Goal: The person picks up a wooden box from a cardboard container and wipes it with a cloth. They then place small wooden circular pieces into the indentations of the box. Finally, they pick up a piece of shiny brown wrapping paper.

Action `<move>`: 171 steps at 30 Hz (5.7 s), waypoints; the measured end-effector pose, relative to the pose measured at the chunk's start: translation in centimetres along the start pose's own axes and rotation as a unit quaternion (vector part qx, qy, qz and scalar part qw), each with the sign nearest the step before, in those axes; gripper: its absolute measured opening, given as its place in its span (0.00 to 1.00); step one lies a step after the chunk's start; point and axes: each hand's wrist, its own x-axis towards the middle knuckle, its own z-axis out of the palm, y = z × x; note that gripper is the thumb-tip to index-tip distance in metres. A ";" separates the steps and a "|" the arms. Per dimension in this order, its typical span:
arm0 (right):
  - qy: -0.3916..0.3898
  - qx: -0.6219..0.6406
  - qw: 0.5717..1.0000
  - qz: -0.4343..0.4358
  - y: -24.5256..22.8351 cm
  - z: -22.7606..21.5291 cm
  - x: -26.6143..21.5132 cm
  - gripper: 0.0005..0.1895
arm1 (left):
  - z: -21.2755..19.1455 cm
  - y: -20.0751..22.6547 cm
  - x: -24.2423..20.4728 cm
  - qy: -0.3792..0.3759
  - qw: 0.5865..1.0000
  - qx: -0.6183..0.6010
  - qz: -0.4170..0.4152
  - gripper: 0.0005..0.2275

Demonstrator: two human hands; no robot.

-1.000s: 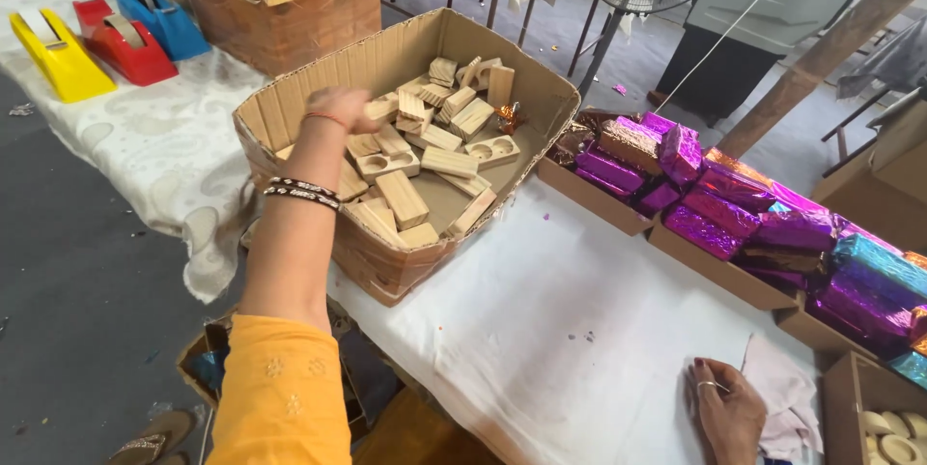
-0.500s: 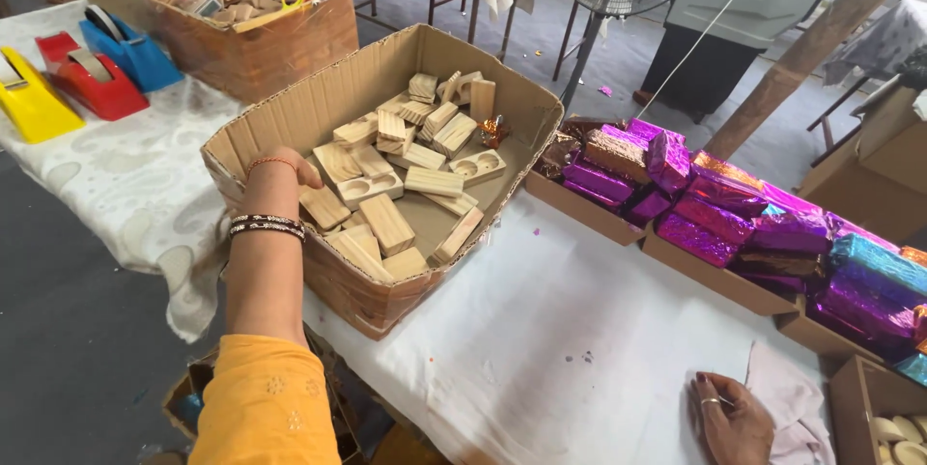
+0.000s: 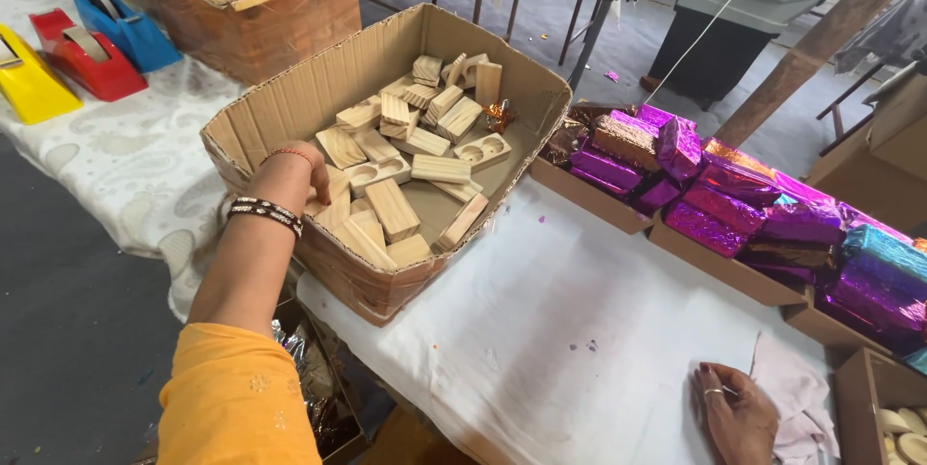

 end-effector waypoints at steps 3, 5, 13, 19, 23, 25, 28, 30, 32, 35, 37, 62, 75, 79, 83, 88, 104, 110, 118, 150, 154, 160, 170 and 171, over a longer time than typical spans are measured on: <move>0.000 0.006 1.000 -0.008 -0.4 -0.3 -0.2 0.16 | -0.6 0.1 -0.2 0.026 0.999 0.021 0.018 0.28; -0.005 0.005 1.000 0.006 -1.3 -0.6 -0.6 0.15 | 0.9 -0.7 1.9 0.042 0.998 0.033 0.029 0.28; 0.032 0.093 0.995 0.004 -2.1 -0.7 -1.6 0.14 | -2.1 -0.8 1.4 0.213 0.960 -0.156 0.090 0.31; 0.030 0.049 0.998 -0.017 -3.0 -1.3 -2.0 0.14 | -3.5 1.7 -6.2 0.401 0.830 -0.321 0.217 0.31; 0.031 0.055 0.997 -0.042 -3.9 -1.6 -2.3 0.14 | -1.9 8.1 -13.7 0.456 0.764 -0.260 0.375 0.28; 0.027 0.036 0.999 -0.027 -3.9 -1.7 -2.5 0.14 | 0.3 11.2 -17.5 0.486 0.710 -0.199 0.469 0.30; 0.023 0.039 0.998 -0.039 -4.0 -2.0 -2.7 0.15 | 3.9 15.0 -25.0 0.438 0.649 -0.136 0.607 0.29; 0.012 0.034 0.999 -0.023 -4.4 -2.1 -2.8 0.15 | 6.4 16.7 -29.4 0.404 0.598 -0.016 0.692 0.28; 0.010 0.037 0.999 -0.025 -4.3 -2.1 -2.8 0.15 | 11.3 18.7 -29.3 0.365 0.593 -0.005 0.718 0.26; 0.008 0.036 0.999 -0.032 -4.3 -2.1 -2.7 0.15 | 15.9 20.8 -28.4 0.300 0.601 -0.011 0.741 0.24; 0.008 0.031 0.999 -0.034 -4.3 -2.1 -2.6 0.15 | 17.1 21.9 -27.6 0.272 0.614 -0.030 0.741 0.22; -0.001 0.036 0.998 -0.044 -5.1 -2.6 -3.0 0.14 | 15.4 26.8 -25.3 0.540 0.508 0.046 0.669 0.14; 0.004 0.025 0.998 -0.060 -5.3 -2.7 -3.1 0.13 | 24.4 33.0 -21.5 0.258 0.684 -0.099 0.675 0.32; 0.011 0.027 0.997 -0.076 -5.0 -2.5 -2.8 0.13 | 25.1 33.5 -21.2 0.341 0.660 -0.116 0.659 0.32; 0.007 0.034 0.996 -0.078 -5.2 -2.6 -3.1 0.13 | 24.0 33.4 -21.8 0.271 0.731 -0.121 0.614 0.32; 0.018 0.044 0.995 -0.085 -5.1 -2.7 -3.0 0.13 | 22.6 32.8 -21.6 0.183 0.751 -0.173 0.611 0.31; -0.004 0.027 0.998 -0.059 -4.7 -2.4 -2.8 0.14 | 21.8 28.4 -21.8 0.250 0.747 -0.083 0.611 0.32; -0.009 0.031 0.998 -0.062 -4.2 -2.0 -2.4 0.14 | 12.3 23.5 -25.8 0.214 0.774 0.073 0.591 0.29; -0.021 0.002 0.999 -0.025 -4.1 -1.9 -2.1 0.15 | -1.1 18.3 -13.0 0.196 0.836 0.079 0.506 0.29; -0.021 -0.028 0.999 -0.024 -3.0 -1.1 -1.7 0.14 | 3.7 13.2 3.8 0.033 0.994 0.101 0.034 0.22; -0.036 -0.022 0.999 -0.004 -3.0 -1.1 -1.5 0.15 | 2.0 12.4 3.2 0.067 0.995 0.055 0.044 0.24; -0.029 -0.025 0.999 -0.015 -3.3 -1.2 -1.8 0.15 | -0.7 11.7 2.7 0.163 0.965 -0.174 0.108 0.19; -0.016 -0.012 1.000 -0.023 -3.4 -1.2 -1.9 0.15 | -1.8 11.4 0.7 0.184 0.850 -0.367 0.329 0.29; -0.015 -0.015 0.999 -0.027 -3.4 -1.4 -2.0 0.15 | -1.9 11.4 0.3 0.215 0.853 -0.344 0.328 0.27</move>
